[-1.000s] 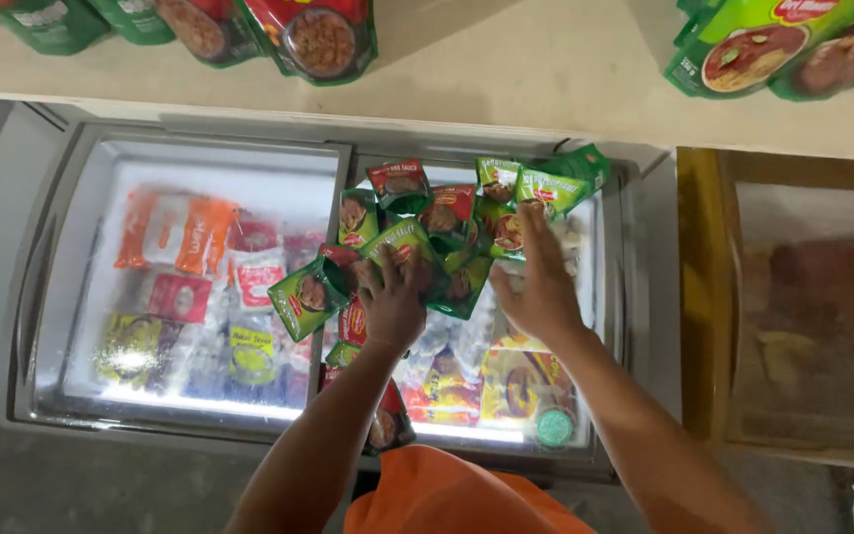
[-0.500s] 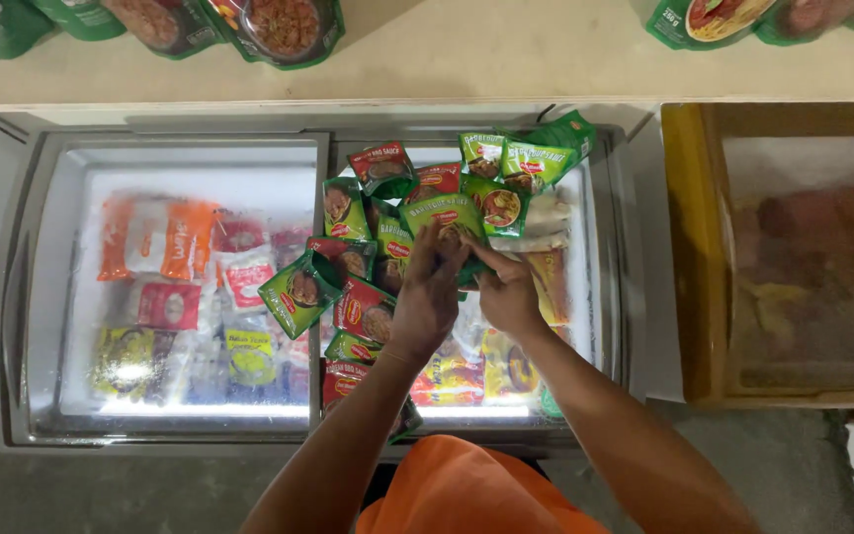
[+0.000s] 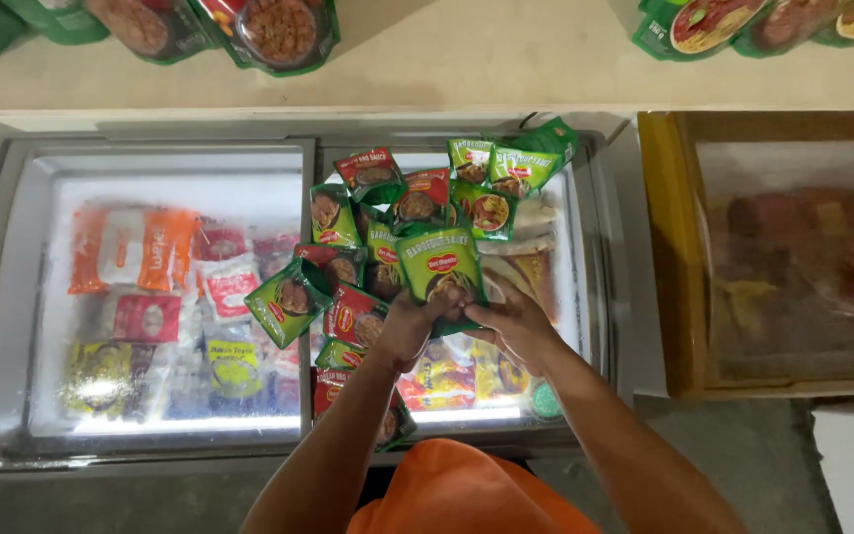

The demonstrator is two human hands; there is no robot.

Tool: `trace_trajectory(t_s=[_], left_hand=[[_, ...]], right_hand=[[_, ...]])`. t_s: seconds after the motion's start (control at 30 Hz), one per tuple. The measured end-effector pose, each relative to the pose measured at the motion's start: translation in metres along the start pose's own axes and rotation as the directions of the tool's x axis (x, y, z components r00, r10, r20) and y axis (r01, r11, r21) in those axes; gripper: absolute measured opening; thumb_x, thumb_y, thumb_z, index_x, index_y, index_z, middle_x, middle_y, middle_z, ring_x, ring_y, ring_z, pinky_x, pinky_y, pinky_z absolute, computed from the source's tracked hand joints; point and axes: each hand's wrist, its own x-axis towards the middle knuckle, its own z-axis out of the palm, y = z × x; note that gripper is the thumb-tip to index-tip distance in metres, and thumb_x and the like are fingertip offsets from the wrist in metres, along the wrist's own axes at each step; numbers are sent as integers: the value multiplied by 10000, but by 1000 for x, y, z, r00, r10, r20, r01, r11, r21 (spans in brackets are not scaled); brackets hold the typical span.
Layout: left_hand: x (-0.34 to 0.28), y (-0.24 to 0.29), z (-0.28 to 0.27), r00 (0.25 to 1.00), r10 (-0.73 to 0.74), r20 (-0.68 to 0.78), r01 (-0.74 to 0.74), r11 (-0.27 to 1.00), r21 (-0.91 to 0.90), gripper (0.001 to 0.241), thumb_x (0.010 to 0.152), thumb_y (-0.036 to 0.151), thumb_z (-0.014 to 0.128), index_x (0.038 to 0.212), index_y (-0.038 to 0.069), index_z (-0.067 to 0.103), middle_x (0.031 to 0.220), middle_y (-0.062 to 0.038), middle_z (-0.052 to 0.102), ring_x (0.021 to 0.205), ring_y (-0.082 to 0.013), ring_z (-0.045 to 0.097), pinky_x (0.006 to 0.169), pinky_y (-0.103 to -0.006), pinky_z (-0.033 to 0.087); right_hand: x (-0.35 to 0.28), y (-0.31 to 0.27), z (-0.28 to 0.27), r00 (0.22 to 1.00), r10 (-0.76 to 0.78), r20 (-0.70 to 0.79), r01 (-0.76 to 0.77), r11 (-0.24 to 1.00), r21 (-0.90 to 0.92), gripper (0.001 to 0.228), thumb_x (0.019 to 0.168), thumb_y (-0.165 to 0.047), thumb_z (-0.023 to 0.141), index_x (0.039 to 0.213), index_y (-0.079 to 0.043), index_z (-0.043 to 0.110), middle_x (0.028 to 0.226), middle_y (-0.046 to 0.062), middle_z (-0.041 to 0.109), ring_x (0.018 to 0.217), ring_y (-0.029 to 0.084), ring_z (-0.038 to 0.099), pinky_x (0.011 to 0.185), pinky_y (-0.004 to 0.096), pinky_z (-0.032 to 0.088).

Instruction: Organizing and stocking various sauce pouches on a retail grocery shelf.

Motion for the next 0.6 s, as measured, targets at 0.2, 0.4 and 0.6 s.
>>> trace_trajectory(t_s=[0.2,0.4,0.6], left_hand=[[-5,-15,-16,995,-97,-5,94,976,-196,259,991,213,638,1176,33,661,1068,-61,729,969,-173,700,877,-334,578],[-38,4,20,990,81,-113,11,763,646,357,985,247,594,1269,35,641,1059,-206,761,956,-286,734,851,-381,560],[-55,3,29,856,497,143,-337,326,883,561,1042,331,525,1530,55,492,1521,-290,518,1491,-462,391,1204,-528,297]], right_hand=[[9,31,-27,996,62,61,-46,970,-237,435,942,-127,697,1342,0,585,1234,73,682,1111,211,681,986,488,587],[8,32,18,984,-168,-50,137,915,-379,637,979,-470,564,1541,-255,351,1410,-28,572,1285,124,550,1007,320,477],[41,97,-38,809,-96,580,-315,763,565,689,1106,-573,393,1570,-63,392,1420,146,509,1274,290,516,1108,437,417]])
